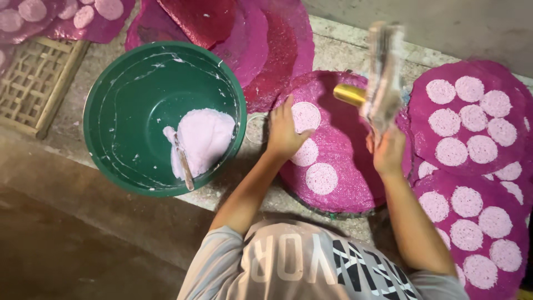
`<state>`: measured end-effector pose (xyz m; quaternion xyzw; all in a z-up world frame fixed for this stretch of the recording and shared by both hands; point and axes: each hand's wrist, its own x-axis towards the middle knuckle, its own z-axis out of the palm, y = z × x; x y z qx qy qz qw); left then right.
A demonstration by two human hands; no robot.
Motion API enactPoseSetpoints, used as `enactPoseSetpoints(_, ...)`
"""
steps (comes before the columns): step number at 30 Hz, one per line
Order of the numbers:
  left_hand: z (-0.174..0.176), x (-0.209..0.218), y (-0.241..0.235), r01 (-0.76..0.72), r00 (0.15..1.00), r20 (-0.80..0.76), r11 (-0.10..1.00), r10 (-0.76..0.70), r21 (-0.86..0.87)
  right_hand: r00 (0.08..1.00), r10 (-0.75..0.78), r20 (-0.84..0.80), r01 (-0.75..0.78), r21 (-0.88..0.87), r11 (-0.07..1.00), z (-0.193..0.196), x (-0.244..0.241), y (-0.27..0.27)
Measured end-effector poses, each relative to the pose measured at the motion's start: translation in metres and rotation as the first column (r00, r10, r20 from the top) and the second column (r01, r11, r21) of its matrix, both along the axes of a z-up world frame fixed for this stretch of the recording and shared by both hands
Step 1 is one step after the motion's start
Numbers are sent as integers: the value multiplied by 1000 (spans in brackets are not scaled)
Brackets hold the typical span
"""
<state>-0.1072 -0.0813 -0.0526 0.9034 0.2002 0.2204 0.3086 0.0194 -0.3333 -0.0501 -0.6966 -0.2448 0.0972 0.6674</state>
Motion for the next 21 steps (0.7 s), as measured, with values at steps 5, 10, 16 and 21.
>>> enactPoseSetpoints(5, 22, 12, -13, 2, 978, -211, 999, 8, 47, 994, -64, -89, 85, 257, 963, -12, -32, -50)
enactPoseSetpoints(10, 63, 51, -22, 96, 968, -243, 989, -67, 109, 972, -182, -151, 222, 326, 919, 0, -62, -89)
enactPoseSetpoints(16, 148, 32, -68, 470, 805, 154, 775, -572, 423, 965, -188, 185, 196, -27, 980, 47, -89, -106)
enactPoseSetpoints(21, 195, -73, -68, 979, 199, 150, 190, -968, -71, 580, 281, 765, 48, -377, 925, 143, -142, -94)
